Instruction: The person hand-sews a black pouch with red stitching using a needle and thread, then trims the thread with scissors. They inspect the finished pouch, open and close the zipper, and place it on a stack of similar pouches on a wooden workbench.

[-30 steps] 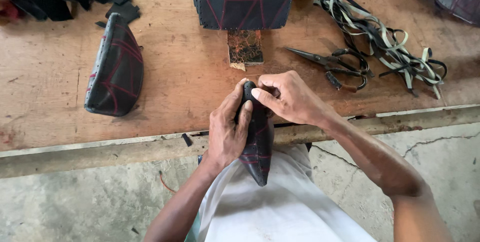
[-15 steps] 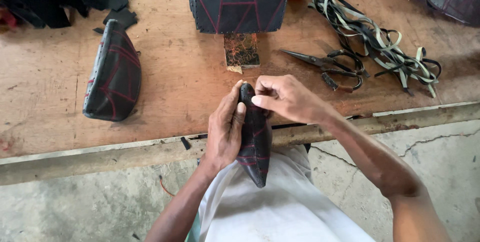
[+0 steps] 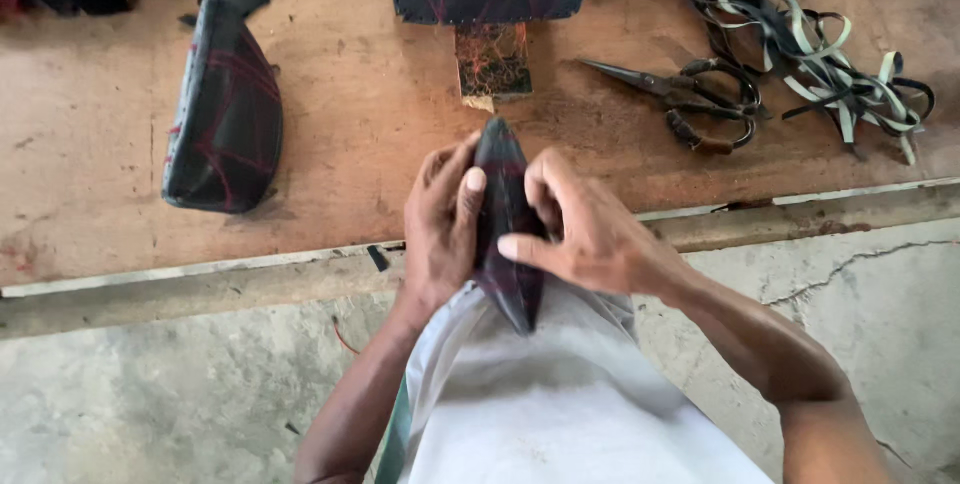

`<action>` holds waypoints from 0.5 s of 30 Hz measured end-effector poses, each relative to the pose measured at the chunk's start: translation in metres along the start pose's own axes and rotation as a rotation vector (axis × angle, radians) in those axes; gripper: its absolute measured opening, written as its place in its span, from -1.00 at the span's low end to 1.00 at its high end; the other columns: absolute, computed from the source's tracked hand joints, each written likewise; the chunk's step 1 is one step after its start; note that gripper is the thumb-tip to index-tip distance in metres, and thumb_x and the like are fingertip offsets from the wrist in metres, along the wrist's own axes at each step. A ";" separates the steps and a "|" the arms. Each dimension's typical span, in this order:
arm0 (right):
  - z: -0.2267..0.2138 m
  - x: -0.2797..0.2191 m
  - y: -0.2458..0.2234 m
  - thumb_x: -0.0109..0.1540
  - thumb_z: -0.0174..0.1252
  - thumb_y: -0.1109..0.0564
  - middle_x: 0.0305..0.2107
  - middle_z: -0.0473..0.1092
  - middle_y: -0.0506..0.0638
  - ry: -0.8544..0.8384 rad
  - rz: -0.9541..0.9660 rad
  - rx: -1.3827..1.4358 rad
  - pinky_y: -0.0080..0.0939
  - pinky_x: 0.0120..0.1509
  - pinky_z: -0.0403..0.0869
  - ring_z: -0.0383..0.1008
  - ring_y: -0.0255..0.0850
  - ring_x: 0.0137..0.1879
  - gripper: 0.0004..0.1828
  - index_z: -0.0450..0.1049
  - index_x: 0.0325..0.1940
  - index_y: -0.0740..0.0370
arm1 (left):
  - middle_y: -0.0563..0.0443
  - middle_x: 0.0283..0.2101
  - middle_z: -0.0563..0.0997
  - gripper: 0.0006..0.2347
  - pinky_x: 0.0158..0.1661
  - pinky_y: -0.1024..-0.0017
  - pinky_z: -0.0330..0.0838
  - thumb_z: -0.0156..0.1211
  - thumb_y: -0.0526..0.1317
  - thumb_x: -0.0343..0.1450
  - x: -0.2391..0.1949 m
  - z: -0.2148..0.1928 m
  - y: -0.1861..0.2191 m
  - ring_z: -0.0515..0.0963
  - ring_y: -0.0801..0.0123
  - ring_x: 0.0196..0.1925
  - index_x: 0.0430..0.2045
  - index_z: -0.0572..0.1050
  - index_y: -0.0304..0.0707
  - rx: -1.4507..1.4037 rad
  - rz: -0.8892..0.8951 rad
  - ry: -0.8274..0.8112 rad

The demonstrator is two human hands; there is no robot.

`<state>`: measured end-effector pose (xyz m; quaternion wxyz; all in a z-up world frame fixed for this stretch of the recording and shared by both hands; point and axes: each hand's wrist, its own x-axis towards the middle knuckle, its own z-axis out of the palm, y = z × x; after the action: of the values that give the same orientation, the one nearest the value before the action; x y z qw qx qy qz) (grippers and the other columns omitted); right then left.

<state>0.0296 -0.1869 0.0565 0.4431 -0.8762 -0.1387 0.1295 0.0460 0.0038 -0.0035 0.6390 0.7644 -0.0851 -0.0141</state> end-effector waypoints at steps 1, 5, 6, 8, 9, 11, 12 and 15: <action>0.001 0.004 0.005 0.13 0.40 -0.04 -0.44 0.23 -0.06 0.051 -0.023 -0.003 -0.22 -0.33 0.40 0.29 -0.32 -0.37 -0.47 0.17 -0.19 0.18 | -0.28 0.29 0.48 -0.58 0.32 0.29 0.37 0.01 -0.11 0.59 0.005 -0.002 0.003 0.49 0.11 0.33 0.32 0.39 -0.38 -0.084 0.022 -0.037; -0.008 0.023 0.018 0.19 0.37 -0.01 -0.38 0.29 -0.08 0.144 -0.087 0.057 -0.25 -0.21 0.41 0.33 -0.33 -0.28 -0.55 0.24 -0.14 0.20 | -0.35 0.51 0.22 -0.44 0.49 0.17 0.07 0.10 -0.11 0.54 0.010 -0.021 0.014 0.19 -0.01 0.58 0.42 0.19 -0.46 -0.084 0.199 -0.150; -0.009 0.021 0.020 0.21 0.35 0.01 -0.34 0.30 -0.09 0.131 -0.078 0.098 -0.27 -0.18 0.43 0.36 -0.34 -0.24 -0.59 0.25 -0.12 0.20 | -0.35 0.56 0.10 -0.37 0.52 0.14 -0.02 0.14 -0.11 0.50 0.000 -0.024 0.014 0.08 -0.02 0.63 0.45 0.10 -0.46 -0.002 0.245 -0.173; -0.008 0.015 0.026 0.25 0.32 0.05 -0.29 0.29 -0.10 0.103 -0.102 0.229 -0.28 -0.08 0.45 0.34 -0.36 -0.17 -0.62 0.26 -0.08 0.22 | -0.40 0.58 -0.07 -0.23 0.52 0.10 -0.14 0.19 -0.07 0.45 -0.016 -0.028 0.009 -0.10 -0.08 0.65 0.48 -0.09 -0.47 0.140 0.256 -0.220; -0.005 0.010 0.029 0.27 0.30 0.07 -0.26 0.29 -0.10 0.084 -0.110 0.296 -0.29 -0.04 0.46 0.34 -0.36 -0.13 -0.64 0.27 -0.06 0.23 | -0.42 0.60 -0.15 -0.16 0.52 0.08 -0.20 0.21 -0.05 0.43 -0.026 -0.028 0.005 -0.20 -0.11 0.66 0.50 -0.18 -0.47 0.210 0.255 -0.243; -0.001 0.002 0.033 0.27 0.30 0.09 -0.25 0.28 -0.11 0.039 -0.120 0.277 -0.29 -0.02 0.45 0.34 -0.37 -0.12 -0.65 0.26 -0.06 0.22 | -0.39 0.61 -0.22 -0.13 0.54 0.05 -0.23 0.19 -0.05 0.43 -0.041 -0.022 0.000 -0.24 -0.11 0.68 0.52 -0.26 -0.43 0.218 0.233 -0.229; -0.002 0.001 0.033 0.27 0.29 0.10 -0.25 0.28 -0.11 0.027 -0.133 0.261 -0.29 -0.01 0.45 0.34 -0.37 -0.12 -0.65 0.26 -0.05 0.22 | -0.38 0.62 -0.26 -0.12 0.56 0.04 -0.24 0.18 -0.05 0.43 -0.041 -0.019 -0.001 -0.26 -0.11 0.69 0.52 -0.30 -0.41 0.223 0.236 -0.222; -0.002 0.002 0.033 0.27 0.30 0.10 -0.23 0.26 -0.09 0.003 -0.112 0.333 -0.28 0.02 0.41 0.29 -0.37 -0.10 -0.64 0.25 -0.06 0.23 | -0.40 0.62 -0.36 -0.10 0.54 0.02 -0.26 0.16 -0.09 0.43 -0.036 -0.012 0.000 -0.36 -0.15 0.68 0.50 -0.39 -0.42 0.114 0.242 -0.258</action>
<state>0.0366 -0.2062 0.0299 0.5886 -0.7819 -0.1633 0.1246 0.0121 0.0213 -0.0046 0.5754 0.7755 -0.2581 -0.0301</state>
